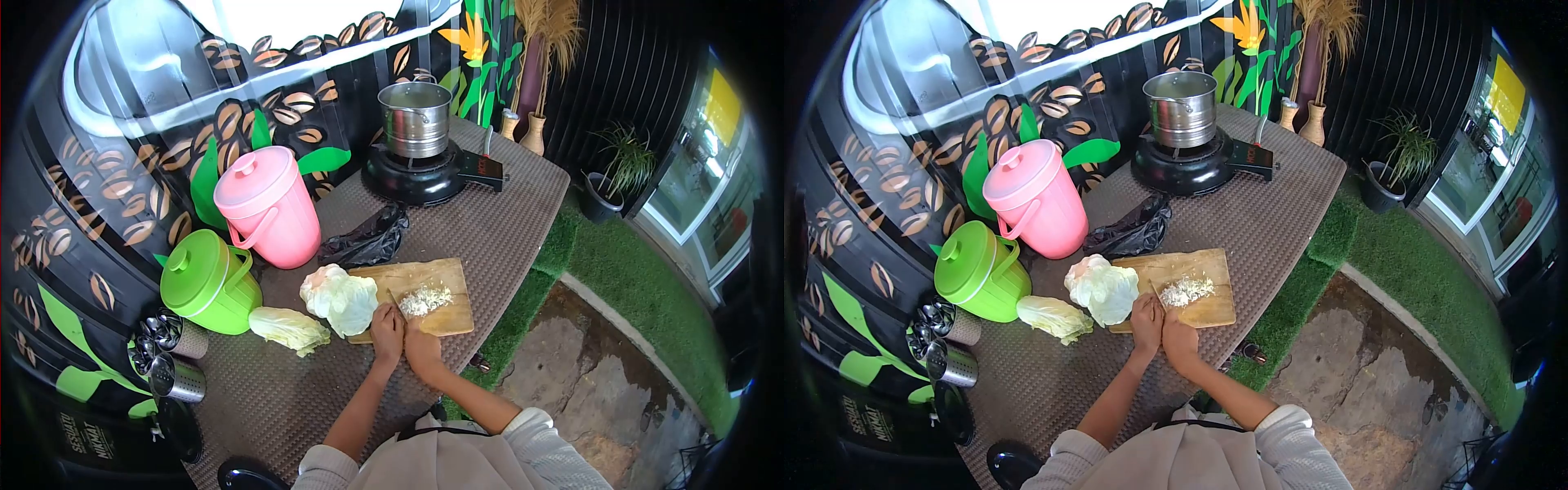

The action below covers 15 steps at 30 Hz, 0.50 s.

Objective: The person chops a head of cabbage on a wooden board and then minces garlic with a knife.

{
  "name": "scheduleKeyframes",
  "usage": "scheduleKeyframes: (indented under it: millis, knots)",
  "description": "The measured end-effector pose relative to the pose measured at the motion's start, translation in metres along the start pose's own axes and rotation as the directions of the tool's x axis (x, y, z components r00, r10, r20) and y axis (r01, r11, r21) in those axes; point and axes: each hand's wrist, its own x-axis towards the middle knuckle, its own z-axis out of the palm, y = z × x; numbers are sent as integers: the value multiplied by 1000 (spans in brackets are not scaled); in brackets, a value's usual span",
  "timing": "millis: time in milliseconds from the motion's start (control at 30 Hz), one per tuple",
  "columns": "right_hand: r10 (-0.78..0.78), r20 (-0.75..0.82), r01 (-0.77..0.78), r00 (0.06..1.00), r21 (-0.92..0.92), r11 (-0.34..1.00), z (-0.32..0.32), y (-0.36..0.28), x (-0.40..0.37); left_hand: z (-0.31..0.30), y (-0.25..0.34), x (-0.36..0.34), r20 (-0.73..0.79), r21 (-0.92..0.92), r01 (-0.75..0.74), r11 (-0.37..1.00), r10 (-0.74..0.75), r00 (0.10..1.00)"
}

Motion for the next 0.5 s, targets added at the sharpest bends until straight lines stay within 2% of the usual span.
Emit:
scheduleKeyframes:
  millis: [133, 200, 300, 367, 433, 500]
  knots:
    - [3, -14, -2, 1000, 64, 998, -2, 0, 12, -3, 1, -3, 15, -15, 27, 1000, -27, 1000]
    - [-110, -52, 113, 993, 57, 992, -12, 4, 18, -2, 2, -2, 1, -84, 43, 996, -43, 999]
    - [-44, -20, 46, 999, 124, 991, -22, 2, -3, -3, -2, -2, 14, -63, -8, 998, 9, 1000]
    - [-57, -46, 60, 997, 60, 996, 1, 11, -3, 1, -4, -3, 8, -32, -7, 999, 7, 1000]
    - [-80, -69, 80, 994, 0, 997, -5, 18, -1, 1, -3, -3, -2, 8, -4, 1000, 4, 1000]
    - [-165, 34, 164, 986, 29, 986, -19, 33, 6, 0, -1, -3, -2, -2, -18, 1000, 18, 1000]
